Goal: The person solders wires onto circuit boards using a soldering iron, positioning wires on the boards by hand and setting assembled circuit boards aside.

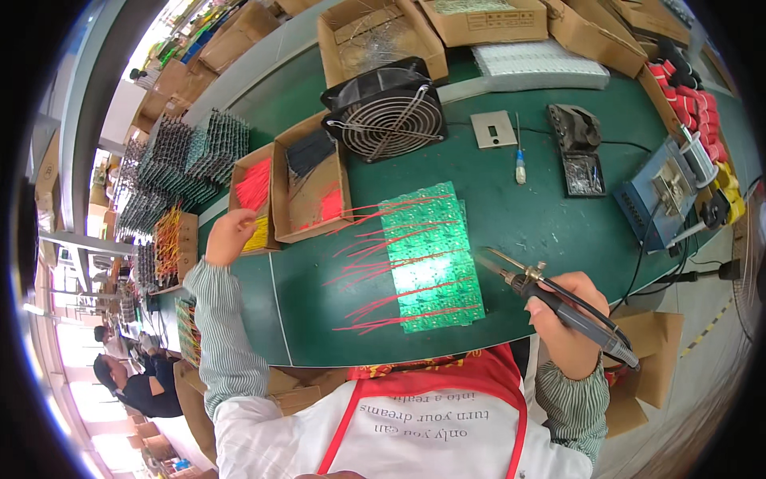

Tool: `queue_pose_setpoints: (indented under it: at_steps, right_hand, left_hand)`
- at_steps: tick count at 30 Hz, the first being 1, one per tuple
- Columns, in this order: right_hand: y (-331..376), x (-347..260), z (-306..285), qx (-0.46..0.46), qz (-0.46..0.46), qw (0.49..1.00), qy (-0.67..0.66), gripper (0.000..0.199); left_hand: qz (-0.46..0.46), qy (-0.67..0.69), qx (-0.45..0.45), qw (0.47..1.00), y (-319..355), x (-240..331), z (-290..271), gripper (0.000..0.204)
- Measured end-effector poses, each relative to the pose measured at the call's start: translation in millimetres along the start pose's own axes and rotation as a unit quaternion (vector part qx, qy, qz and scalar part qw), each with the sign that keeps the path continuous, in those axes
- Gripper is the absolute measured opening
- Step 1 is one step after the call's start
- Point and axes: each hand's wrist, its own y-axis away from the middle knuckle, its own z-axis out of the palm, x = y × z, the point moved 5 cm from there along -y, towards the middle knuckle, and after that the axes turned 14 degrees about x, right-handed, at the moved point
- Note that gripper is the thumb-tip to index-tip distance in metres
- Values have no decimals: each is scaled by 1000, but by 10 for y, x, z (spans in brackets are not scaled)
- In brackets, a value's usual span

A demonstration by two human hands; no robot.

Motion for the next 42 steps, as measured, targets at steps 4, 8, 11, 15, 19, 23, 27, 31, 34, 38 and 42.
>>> queue_pose_setpoints:
  at_steps: [4,8,11,15,19,23,27,31,34,38,42]
  right_hand:
    - [-31,-38,66,0,6,1000,6,17]
    - [-58,-51,138,10,14,1000,5,17]
    - [-92,-44,193,15,30,999,14,17]
    - [-138,-50,246,30,32,999,20,18]
    - [-176,-56,275,36,22,999,33,18]
    - [-177,-50,306,24,22,999,33,17]
    - [-177,-48,303,25,23,999,29,17]
    - [-181,-48,301,22,16,999,24,16]
    - [-180,-48,301,26,15,999,28,16]
    - [-182,-50,313,28,21,999,33,16]
    - [-196,-58,338,28,18,998,44,16]
  left_hand:
    - [40,-2,2,999,-121,-407,261,35]
    - [39,6,-34,999,-128,-559,407,31]
    - [-19,-16,-91,996,-117,-627,431,25]
    - [70,-5,-44,997,-102,-527,352,17]
    - [138,-5,-30,990,-83,-509,343,17]
    - [108,-13,-56,992,-151,-621,345,19]
    - [-4,20,-61,998,-268,-762,315,19]
    - [-14,36,-43,998,-371,-793,310,17]
    - [-3,-24,-79,997,-392,-844,374,17]
    - [-14,-25,-134,991,-344,-944,447,16]
    - [-18,-15,-129,991,-290,-997,459,12]
